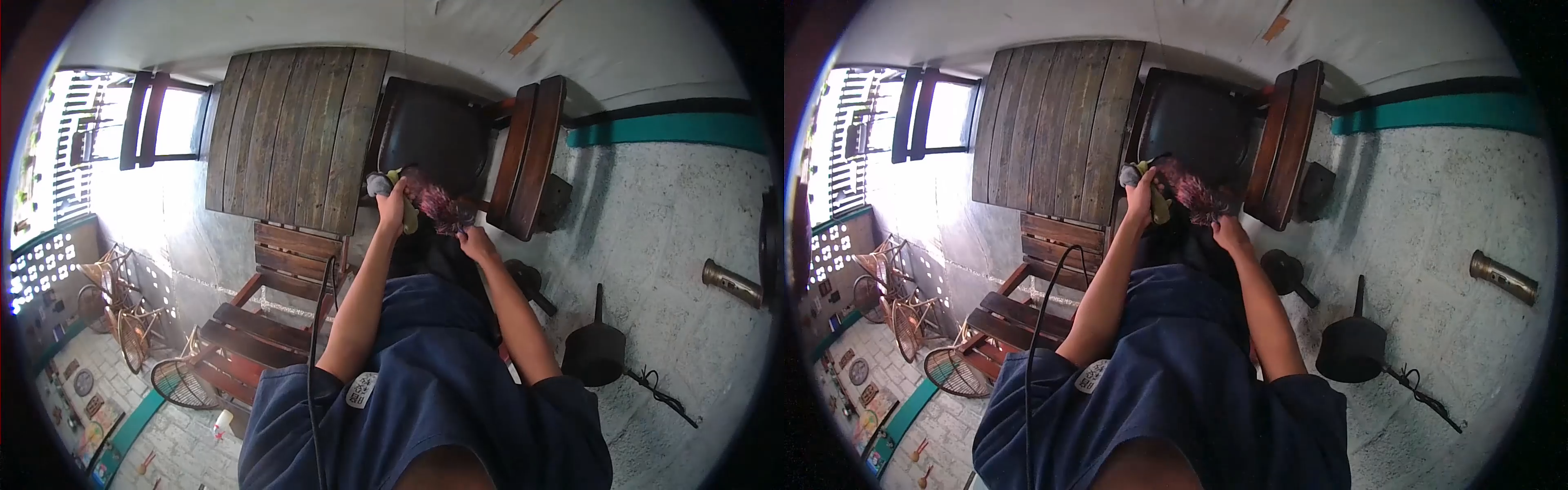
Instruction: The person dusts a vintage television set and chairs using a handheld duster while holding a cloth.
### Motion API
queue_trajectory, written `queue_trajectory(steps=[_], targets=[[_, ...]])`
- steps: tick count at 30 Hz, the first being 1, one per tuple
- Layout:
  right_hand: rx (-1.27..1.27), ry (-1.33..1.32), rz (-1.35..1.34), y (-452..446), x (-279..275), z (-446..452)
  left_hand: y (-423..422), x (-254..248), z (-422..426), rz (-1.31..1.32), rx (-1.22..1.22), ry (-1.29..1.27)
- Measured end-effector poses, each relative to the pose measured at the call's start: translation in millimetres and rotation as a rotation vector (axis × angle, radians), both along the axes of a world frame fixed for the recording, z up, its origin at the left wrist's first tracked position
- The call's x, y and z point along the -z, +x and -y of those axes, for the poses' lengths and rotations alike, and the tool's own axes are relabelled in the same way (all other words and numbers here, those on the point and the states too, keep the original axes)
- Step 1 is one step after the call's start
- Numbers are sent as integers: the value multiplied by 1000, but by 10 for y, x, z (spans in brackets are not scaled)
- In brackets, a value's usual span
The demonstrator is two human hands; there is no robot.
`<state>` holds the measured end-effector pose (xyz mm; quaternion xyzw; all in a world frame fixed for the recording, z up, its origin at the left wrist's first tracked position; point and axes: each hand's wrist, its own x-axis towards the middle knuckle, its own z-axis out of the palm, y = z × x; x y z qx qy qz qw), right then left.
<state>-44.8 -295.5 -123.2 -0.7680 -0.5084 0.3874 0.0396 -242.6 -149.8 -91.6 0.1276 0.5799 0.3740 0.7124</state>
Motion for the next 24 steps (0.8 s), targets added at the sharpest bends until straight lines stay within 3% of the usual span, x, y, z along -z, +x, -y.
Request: queue_trajectory(steps=[2,5,9,11,14,16,19,24], targets=[[-45,-60,19,22,67,-64,-31,202,-38,-30,3,25],[-8,-75,75,22,28,-218,-48,31,-89,-6,0,61],[-134,4,-11,155,117,-406,-9,414,-176,-64,-81,73],[-122,63,9,204,197,-500,40,154,-305,-23,-57,51],[-234,55,100,277,135,-778,147,154,-515,-9,-20,43],[-161,-89,-39,388,-39,-1053,245,151,-689,-37,-5,60],[1,-142,59,354,-253,-1403,467,85,-1048,-71,54,7],[2,27,-45,620,318,-1784,871,90,-1624,-139,144,93]])
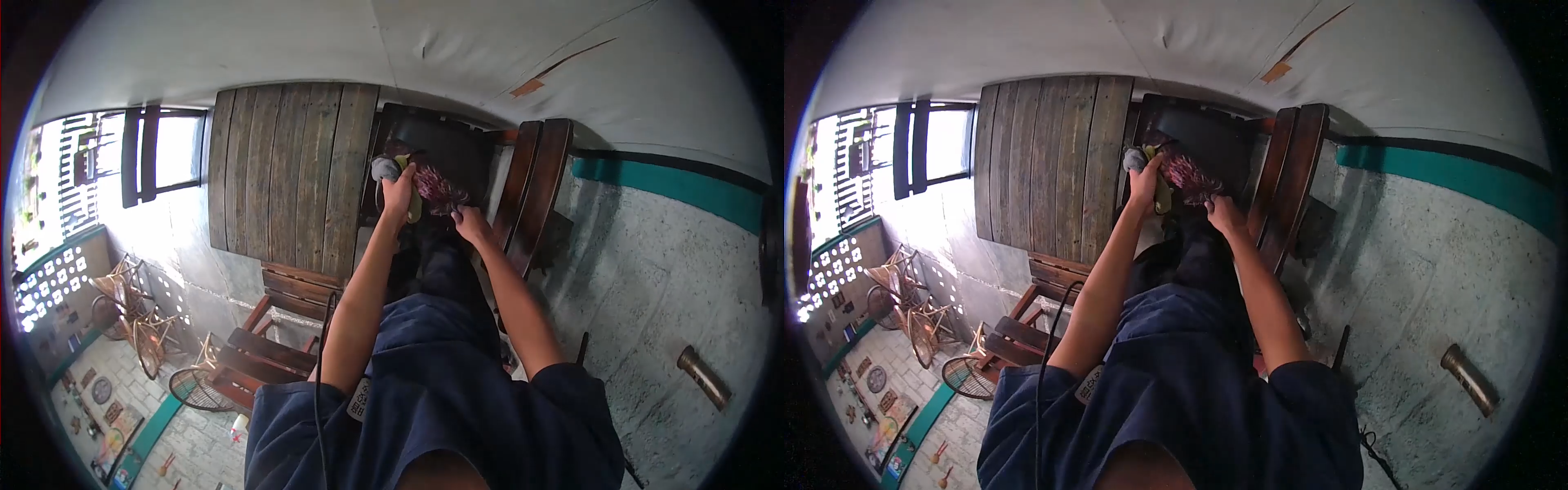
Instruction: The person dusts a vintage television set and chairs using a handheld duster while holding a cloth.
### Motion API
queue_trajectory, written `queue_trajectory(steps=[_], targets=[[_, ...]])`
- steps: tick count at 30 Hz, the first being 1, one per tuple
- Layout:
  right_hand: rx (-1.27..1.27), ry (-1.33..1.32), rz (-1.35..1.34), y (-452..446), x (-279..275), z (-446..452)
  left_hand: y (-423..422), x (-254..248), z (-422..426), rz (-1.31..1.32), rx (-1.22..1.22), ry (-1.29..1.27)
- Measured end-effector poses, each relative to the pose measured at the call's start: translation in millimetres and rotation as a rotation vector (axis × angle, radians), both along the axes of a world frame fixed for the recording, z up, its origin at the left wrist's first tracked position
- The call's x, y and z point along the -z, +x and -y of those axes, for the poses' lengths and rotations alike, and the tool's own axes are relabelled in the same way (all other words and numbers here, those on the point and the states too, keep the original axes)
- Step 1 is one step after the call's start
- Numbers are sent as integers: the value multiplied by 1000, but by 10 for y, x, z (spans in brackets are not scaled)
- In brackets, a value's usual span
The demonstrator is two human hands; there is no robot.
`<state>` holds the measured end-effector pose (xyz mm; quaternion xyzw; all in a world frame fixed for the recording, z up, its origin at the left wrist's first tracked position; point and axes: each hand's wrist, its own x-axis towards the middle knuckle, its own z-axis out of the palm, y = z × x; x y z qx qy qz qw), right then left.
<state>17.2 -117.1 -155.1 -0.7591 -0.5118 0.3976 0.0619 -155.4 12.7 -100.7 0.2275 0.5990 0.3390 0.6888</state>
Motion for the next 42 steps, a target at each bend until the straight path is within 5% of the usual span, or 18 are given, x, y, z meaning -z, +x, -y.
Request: queue_trajectory(steps=[2,4,8,11,16,20,22,27,29,32,38,42], targets=[[30,62,-41,50,136,-120,137,96,-131,-200,-42,81],[171,5,87,16,312,-217,263,-258,-304,27,1,-14],[166,130,-42,183,337,-195,436,-360,-431,46,-9,39],[430,176,88,3,116,-50,508,-389,-430,83,-17,-2],[351,243,-46,-62,344,458,532,-313,-328,56,53,40],[451,14,46,-400,172,762,366,-415,-75,23,120,-35],[398,233,172,-572,378,990,226,-403,85,8,132,-76],[293,191,122,-855,327,1457,-251,-234,646,88,193,-48],[434,265,191,-1166,481,1622,-450,-260,870,85,189,-81],[305,87,-25,-1245,32,1735,-748,-109,1173,66,207,-69],[539,15,49,-1666,-84,2045,-1054,-157,1568,44,179,-166],[471,74,19,-1612,53,2358,-1067,-44,1661,45,203,-157]])
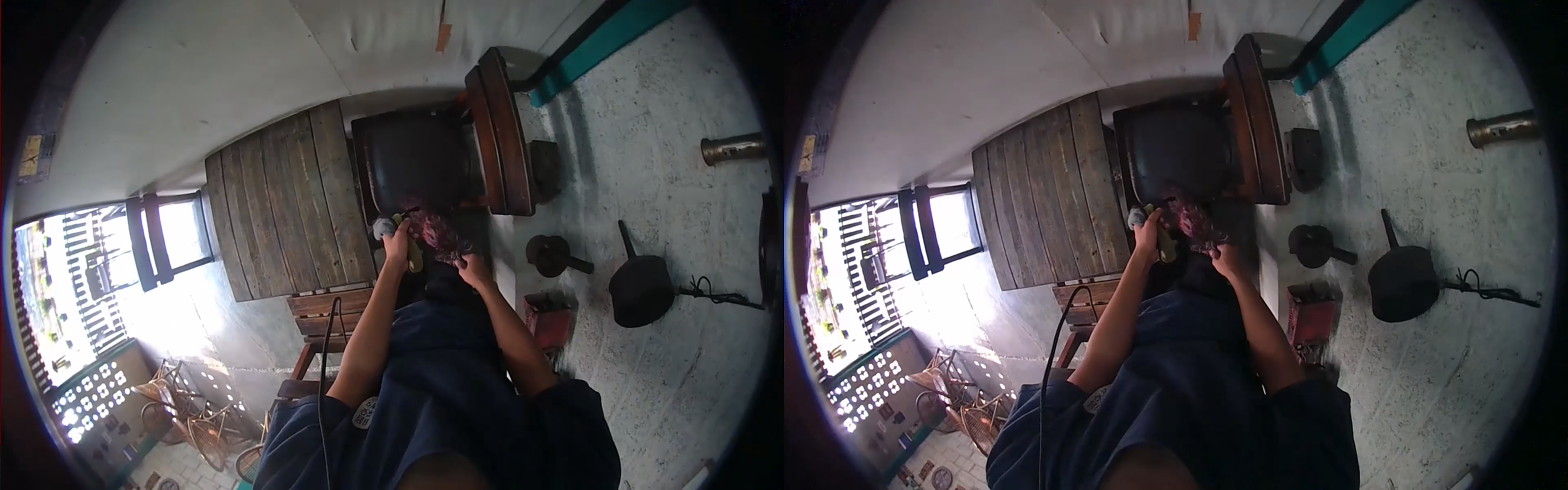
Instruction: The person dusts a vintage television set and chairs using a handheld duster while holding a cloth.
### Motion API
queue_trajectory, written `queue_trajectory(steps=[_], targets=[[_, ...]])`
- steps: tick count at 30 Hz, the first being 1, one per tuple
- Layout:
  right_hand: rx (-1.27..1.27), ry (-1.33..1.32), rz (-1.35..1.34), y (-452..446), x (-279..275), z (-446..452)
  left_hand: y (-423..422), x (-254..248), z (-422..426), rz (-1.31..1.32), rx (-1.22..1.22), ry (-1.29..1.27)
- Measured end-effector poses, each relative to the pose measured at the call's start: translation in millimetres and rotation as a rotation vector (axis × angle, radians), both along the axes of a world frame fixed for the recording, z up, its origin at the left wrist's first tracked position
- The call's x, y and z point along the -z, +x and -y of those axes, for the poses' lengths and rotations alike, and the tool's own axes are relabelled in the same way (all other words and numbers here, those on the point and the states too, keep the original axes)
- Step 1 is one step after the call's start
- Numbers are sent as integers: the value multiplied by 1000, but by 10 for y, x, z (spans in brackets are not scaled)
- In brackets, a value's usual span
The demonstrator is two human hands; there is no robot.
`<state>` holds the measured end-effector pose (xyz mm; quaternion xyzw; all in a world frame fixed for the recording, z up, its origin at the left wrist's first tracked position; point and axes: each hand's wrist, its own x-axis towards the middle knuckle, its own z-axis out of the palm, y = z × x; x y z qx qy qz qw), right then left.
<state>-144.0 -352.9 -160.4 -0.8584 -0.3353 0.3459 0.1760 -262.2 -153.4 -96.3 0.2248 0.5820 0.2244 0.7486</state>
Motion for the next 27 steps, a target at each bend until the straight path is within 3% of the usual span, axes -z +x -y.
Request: queue_trajectory(steps=[2,5,8,11,15,18,20,24,25,27], targets=[[16,63,287,-105,225,133,14,48,24,9,36,8],[16,-41,38,-24,-83,74,89,88,26,-26,60,6],[36,58,-16,127,89,173,169,509,25,-38,-8,27],[19,11,115,168,68,30,343,171,-93,-16,58,-17],[38,-29,-40,426,-4,-251,637,240,-348,-24,60,-35],[70,55,40,652,-13,-550,923,346,-642,14,48,31],[-27,46,269,802,44,-843,1160,300,-916,-40,97,8],[-145,13,188,1267,398,-1242,1640,328,-1392,-70,-10,51],[180,289,-286,1330,830,-1267,1729,259,-1483,-77,-9,46],[313,303,-201,1323,898,-1562,1911,-1,-1676,54,22,54]])
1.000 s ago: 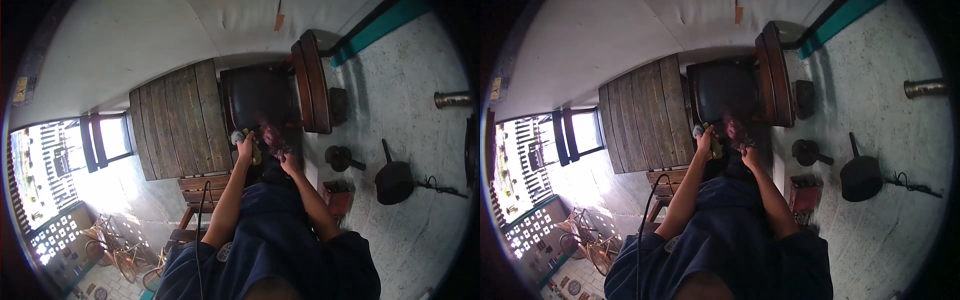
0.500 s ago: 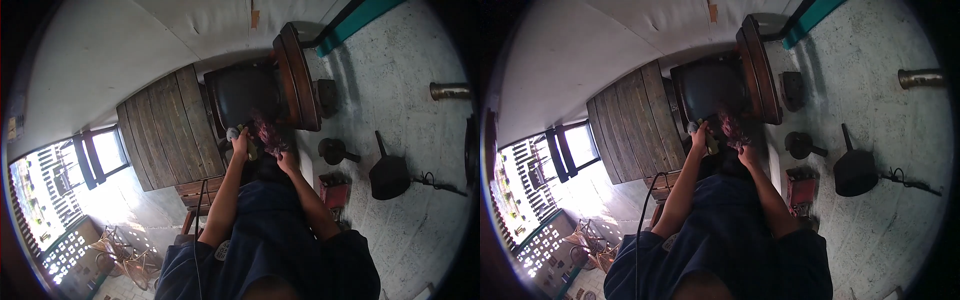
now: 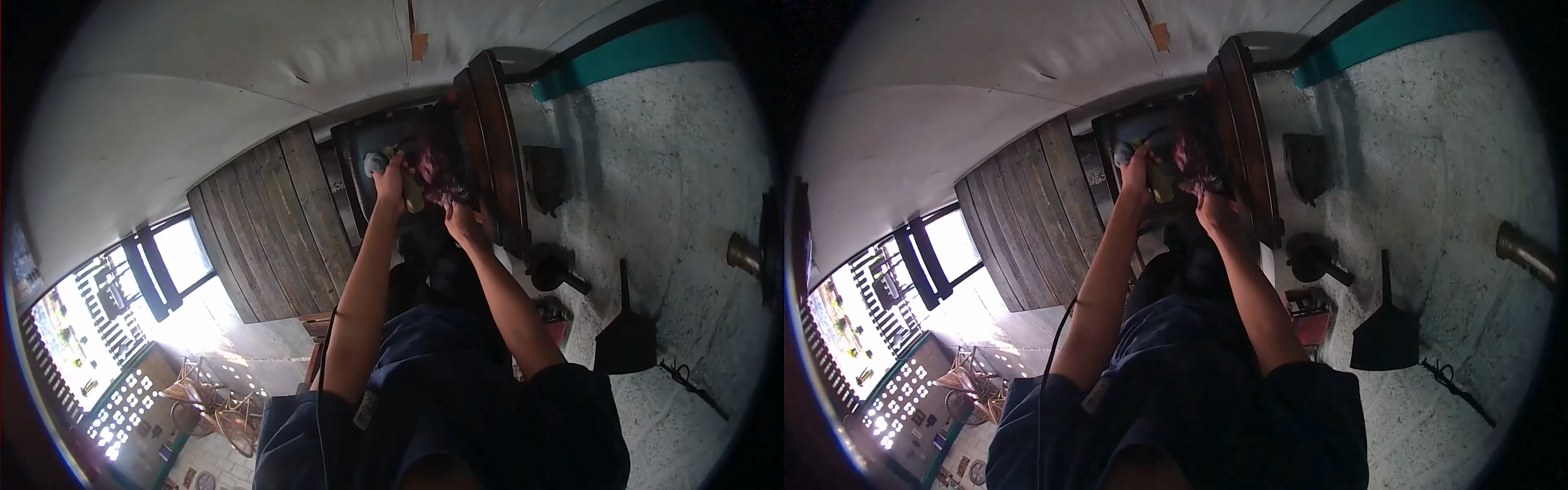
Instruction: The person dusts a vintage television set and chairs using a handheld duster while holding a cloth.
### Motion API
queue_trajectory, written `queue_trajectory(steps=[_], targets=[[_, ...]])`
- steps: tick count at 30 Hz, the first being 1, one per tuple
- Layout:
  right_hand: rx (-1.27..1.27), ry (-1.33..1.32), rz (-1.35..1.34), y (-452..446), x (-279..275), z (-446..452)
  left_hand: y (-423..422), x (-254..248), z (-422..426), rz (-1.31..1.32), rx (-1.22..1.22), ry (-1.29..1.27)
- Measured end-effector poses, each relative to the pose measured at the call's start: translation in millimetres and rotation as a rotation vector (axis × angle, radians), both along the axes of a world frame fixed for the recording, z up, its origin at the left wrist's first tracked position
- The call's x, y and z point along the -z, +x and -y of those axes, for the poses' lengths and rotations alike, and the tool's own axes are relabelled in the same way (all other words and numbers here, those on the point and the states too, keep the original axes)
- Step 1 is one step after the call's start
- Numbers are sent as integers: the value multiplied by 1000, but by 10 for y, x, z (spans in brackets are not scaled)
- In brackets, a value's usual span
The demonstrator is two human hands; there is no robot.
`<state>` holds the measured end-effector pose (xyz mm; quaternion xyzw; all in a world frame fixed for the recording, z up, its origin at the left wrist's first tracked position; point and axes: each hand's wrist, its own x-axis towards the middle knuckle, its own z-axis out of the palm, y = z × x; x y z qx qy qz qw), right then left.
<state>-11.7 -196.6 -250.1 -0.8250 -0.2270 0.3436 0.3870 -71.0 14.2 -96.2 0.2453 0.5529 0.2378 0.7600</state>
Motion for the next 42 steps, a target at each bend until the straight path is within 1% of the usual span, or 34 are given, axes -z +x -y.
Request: queue_trajectory(steps=[1,2,3,4,6,7,9,10,12,14,15,17,19,21,22,23,24,26,27,29,31,33,35,36,38,39,41,42], targets=[[73,-4,31,-4,16,-154,84,-9,-73,-8,0,-6],[-163,-155,135,129,-221,-287,153,18,-129,-40,-12,2],[-402,-304,235,171,-270,-303,177,22,-142,-74,-23,9],[-404,-309,227,153,-268,-270,187,13,-141,-80,-24,2],[-187,-144,255,116,-324,-196,213,-24,-146,-8,-6,2],[-188,-141,255,57,-446,-204,217,-34,-135,-8,-7,4],[-132,-453,387,-144,-680,-175,176,-49,-49,-4,22,-38],[-27,-217,320,-277,-279,43,143,-43,6,-5,28,-39],[2,-182,294,-369,-283,253,113,-29,113,-35,90,2],[41,-145,270,-551,-201,449,68,-63,255,-34,110,-18],[100,-194,324,-702,-45,563,33,-73,335,-40,120,-42],[179,-240,376,-813,-80,660,-97,72,512,-45,151,-52],[61,-305,98,-789,-465,783,-272,86,671,-51,189,-65],[65,-344,111,-953,-478,950,-500,-10,850,-21,243,-25],[118,-353,184,-1093,-411,1016,-609,-32,925,-16,248,-12],[174,-359,255,-1219,-346,1083,-715,-60,1012,-40,240,-48],[186,-347,260,-1277,-406,1134,-839,-73,1090,-64,233,-83],[117,-331,-32,-1330,-596,1279,-1092,-84,1239,-61,256,-73],[128,-323,-19,-1388,-631,1333,-1182,-117,1311,-64,268,-74],[99,-306,253,-1570,-654,1422,-1365,-191,1436,-65,301,-59],[120,-317,231,-1701,-682,1460,-1511,-151,1548,-62,272,-64],[147,-338,202,-1766,-670,1588,-1634,-104,1638,-62,294,-51],[-54,-285,228,-1735,-628,1772,-1716,-75,1740,-58,312,-39],[-43,-282,234,-1781,-670,1804,-1750,-90,1780,-51,321,-23],[73,-247,267,-1903,-755,1836,-1806,-126,1825,-35,332,6],[79,-239,275,-1908,-779,1887,-1832,-135,1849,-2,330,3],[-86,-225,196,-1915,-815,2020,-1829,-129,1936,33,332,6],[-79,-219,196,-1951,-827,2067,-1826,-182,1992,1,299,2]])
